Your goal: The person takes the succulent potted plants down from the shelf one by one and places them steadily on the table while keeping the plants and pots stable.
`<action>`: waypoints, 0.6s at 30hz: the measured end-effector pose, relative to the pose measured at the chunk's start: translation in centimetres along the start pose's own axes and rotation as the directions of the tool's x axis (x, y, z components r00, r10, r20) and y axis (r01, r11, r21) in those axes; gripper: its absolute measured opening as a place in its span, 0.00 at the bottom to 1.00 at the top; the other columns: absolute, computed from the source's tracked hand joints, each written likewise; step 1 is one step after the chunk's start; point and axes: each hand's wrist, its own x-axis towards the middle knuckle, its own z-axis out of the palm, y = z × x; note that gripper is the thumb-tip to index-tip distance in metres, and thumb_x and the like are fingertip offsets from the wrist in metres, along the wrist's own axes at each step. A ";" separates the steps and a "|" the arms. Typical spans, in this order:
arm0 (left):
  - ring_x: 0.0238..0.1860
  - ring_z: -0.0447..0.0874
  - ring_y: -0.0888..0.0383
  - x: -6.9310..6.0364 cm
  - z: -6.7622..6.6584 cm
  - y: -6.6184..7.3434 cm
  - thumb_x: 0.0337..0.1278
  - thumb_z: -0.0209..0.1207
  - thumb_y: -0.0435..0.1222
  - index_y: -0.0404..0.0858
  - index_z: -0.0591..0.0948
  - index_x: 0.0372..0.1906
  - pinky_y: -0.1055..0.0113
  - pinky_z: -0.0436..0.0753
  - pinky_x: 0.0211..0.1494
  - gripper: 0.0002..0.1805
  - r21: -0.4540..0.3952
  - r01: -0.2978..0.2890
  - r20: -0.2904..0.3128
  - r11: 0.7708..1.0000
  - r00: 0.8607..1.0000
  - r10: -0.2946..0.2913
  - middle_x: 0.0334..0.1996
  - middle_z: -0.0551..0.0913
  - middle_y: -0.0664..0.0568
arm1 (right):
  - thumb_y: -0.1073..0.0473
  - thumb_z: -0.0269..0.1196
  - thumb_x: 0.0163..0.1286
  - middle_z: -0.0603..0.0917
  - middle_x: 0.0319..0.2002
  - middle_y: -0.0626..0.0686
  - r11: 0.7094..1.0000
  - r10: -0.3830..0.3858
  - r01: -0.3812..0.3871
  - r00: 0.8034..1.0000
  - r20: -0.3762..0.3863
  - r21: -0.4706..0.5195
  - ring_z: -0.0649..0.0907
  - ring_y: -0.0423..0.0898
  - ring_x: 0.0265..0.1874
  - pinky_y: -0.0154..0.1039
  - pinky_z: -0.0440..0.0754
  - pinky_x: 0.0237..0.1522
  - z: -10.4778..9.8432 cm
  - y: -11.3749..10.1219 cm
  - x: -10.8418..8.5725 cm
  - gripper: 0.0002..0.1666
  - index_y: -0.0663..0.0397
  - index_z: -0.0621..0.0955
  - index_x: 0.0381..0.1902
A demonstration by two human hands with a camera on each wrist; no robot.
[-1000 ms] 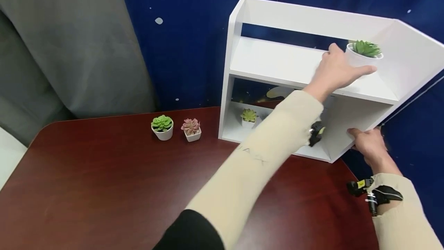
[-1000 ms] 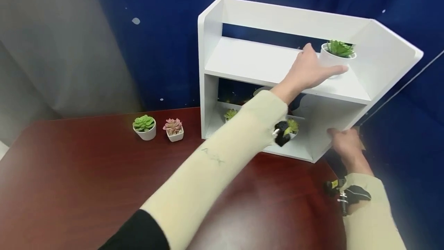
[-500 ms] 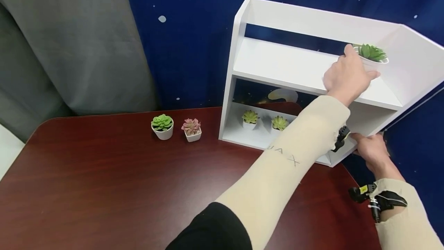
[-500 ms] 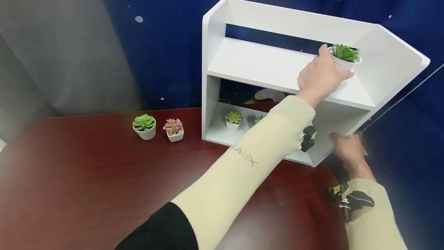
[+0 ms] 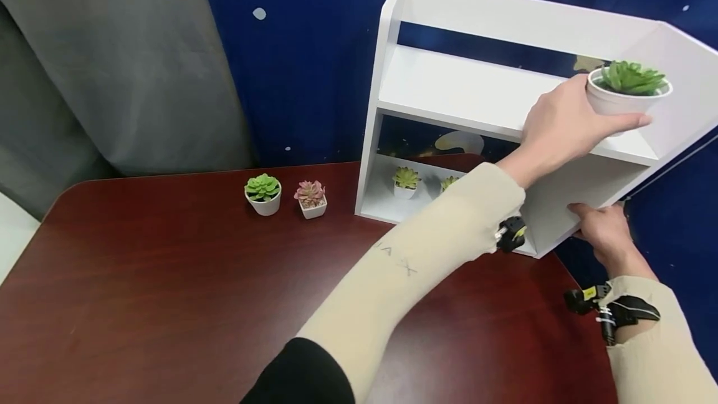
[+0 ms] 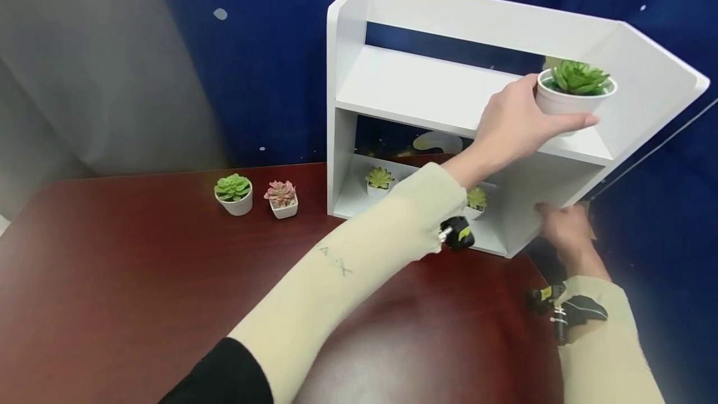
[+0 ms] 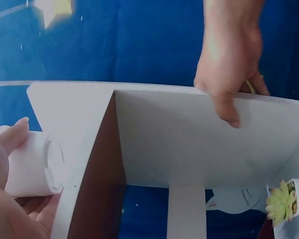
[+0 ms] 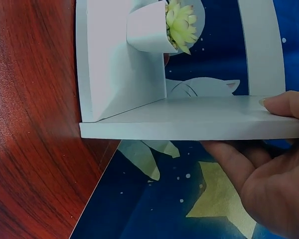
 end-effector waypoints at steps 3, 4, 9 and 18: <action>0.38 0.76 0.80 -1.7 -1.0 -0.8 0.42 0.70 0.68 0.64 0.76 0.54 0.84 0.71 0.36 0.33 -0.014 -0.064 0.023 0.998 0.998 0.065 0.42 0.80 0.79 | 0.55 0.47 0.79 0.65 0.68 0.76 1.000 -0.011 0.011 1.000 -0.003 0.003 0.74 0.24 0.36 0.23 0.79 0.28 -0.2 0.3 0.0 0.35 0.73 0.57 0.74; 0.38 0.75 0.81 -2.3 -1.4 -1.1 0.41 0.71 0.67 0.64 0.76 0.54 0.85 0.71 0.36 0.33 -0.027 -0.081 0.027 0.996 0.996 0.081 0.42 0.80 0.79 | 0.55 0.47 0.79 0.65 0.67 0.76 1.000 -0.014 0.014 1.000 -0.004 0.008 0.71 0.21 0.35 0.23 0.80 0.28 -0.2 0.3 0.0 0.35 0.73 0.57 0.74; 0.43 0.75 0.83 -5.7 -4.1 -2.9 0.40 0.75 0.62 0.63 0.75 0.59 0.87 0.72 0.40 0.36 -0.142 -0.122 0.061 0.982 0.989 0.131 0.45 0.80 0.79 | 0.56 0.50 0.78 0.74 0.57 0.66 0.999 -0.021 0.021 1.000 -0.012 0.028 0.73 0.18 0.31 0.25 0.81 0.28 -0.3 0.5 0.1 0.33 0.73 0.61 0.71; 0.46 0.76 0.80 -10.8 -7.3 -6.8 0.40 0.77 0.58 0.56 0.76 0.62 0.86 0.75 0.43 0.39 -0.177 -0.223 0.085 0.959 0.967 0.241 0.49 0.82 0.72 | 0.60 0.53 0.75 0.78 0.28 0.20 0.978 -0.035 0.035 0.999 0.000 0.208 0.80 0.22 0.25 0.26 0.81 0.24 -0.8 0.5 0.0 0.14 0.27 0.72 0.40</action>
